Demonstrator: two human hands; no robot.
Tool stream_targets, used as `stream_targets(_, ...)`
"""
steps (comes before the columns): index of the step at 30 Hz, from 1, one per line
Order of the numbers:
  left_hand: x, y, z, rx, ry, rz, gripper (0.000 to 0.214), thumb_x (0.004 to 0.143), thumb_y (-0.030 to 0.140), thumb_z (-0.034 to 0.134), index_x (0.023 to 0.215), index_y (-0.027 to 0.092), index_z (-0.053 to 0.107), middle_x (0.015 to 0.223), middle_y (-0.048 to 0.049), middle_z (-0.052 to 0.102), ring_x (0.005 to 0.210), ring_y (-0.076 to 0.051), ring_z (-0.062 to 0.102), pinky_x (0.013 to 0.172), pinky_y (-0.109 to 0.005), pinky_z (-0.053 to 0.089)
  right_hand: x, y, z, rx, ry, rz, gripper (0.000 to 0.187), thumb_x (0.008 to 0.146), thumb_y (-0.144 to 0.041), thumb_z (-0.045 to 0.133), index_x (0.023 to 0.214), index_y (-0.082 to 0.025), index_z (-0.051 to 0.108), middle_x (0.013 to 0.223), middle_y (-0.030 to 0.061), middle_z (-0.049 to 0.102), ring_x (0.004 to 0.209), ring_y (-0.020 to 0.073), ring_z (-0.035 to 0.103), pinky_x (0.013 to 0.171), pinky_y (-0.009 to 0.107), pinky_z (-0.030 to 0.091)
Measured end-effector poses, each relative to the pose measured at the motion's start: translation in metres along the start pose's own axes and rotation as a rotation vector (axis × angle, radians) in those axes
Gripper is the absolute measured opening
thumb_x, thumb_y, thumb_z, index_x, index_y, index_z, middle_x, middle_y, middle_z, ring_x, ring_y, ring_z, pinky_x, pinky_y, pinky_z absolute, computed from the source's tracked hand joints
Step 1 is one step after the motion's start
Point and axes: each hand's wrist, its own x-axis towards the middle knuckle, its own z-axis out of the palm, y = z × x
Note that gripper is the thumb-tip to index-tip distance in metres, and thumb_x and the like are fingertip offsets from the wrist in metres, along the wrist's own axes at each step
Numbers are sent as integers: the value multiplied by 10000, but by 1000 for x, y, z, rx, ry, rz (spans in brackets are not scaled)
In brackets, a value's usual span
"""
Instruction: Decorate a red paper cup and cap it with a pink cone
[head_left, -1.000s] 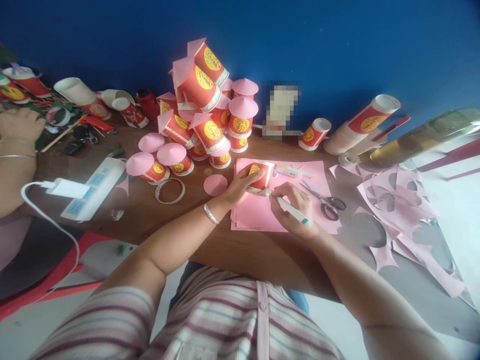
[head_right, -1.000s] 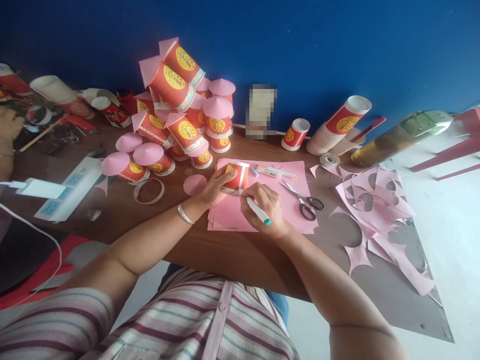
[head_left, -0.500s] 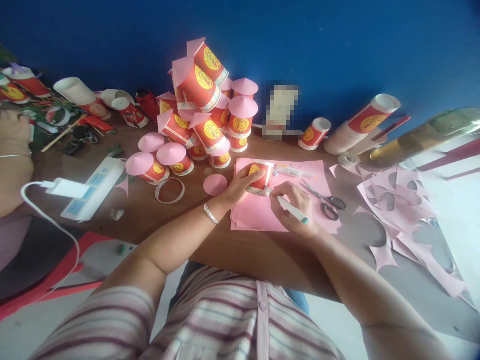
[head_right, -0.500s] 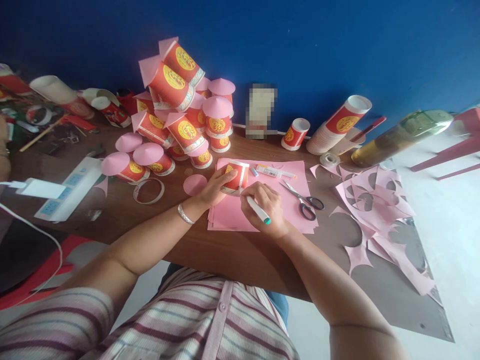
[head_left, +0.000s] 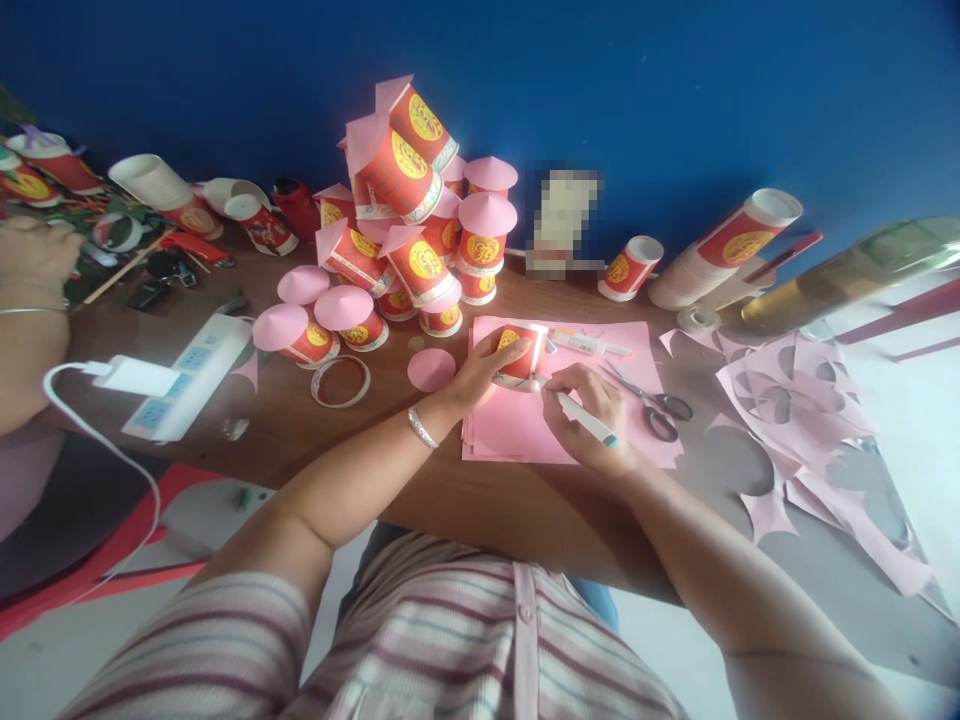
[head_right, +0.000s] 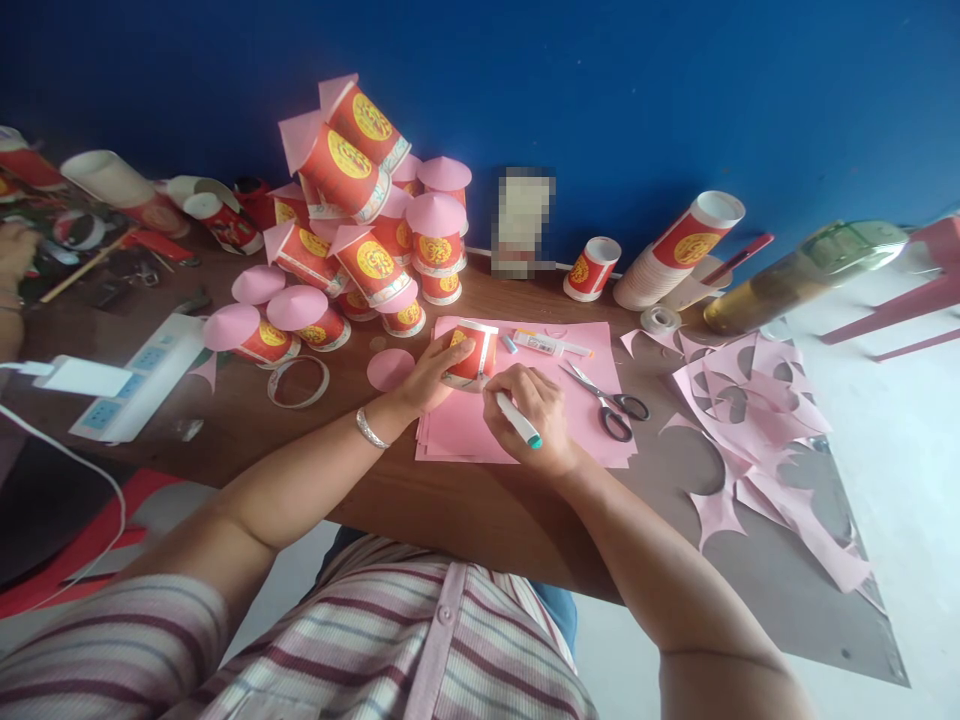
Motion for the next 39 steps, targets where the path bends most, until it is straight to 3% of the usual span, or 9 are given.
stream_targets(12,1,-4,-3,7,21,51,279,884,434,780,897,183,659,800,3,603,745,-139,586,720,-305,495,-4,-2,3,28,-12,-7,198,859,-59,579,851,-255,552,704,-20,634,602,156,587,600,284,467)
stream_targets(20,3,-4,-2,4,30,44,296,873,416,794,877,167,632,779,22,573,742,-118,553,730,-291,468,-2,-4,-1,87,-24,-43,204,872,-57,583,878,-255,535,731,-19,643,665,164,657,645,287,510)
stream_targets(33,2,-3,-2,77,-2,49,339,879,474,782,966,166,671,823,-6,632,766,-136,591,741,-299,499,-2,-2,0,28,-7,-6,190,877,-66,579,872,-252,538,712,-25,647,620,149,625,598,274,488)
stream_targets(39,2,-1,-2,85,-7,51,331,881,469,779,917,163,657,785,-5,617,750,-137,579,737,-303,485,-2,-3,0,15,-15,2,194,866,-60,580,861,-251,546,701,-25,643,615,151,623,598,275,485)
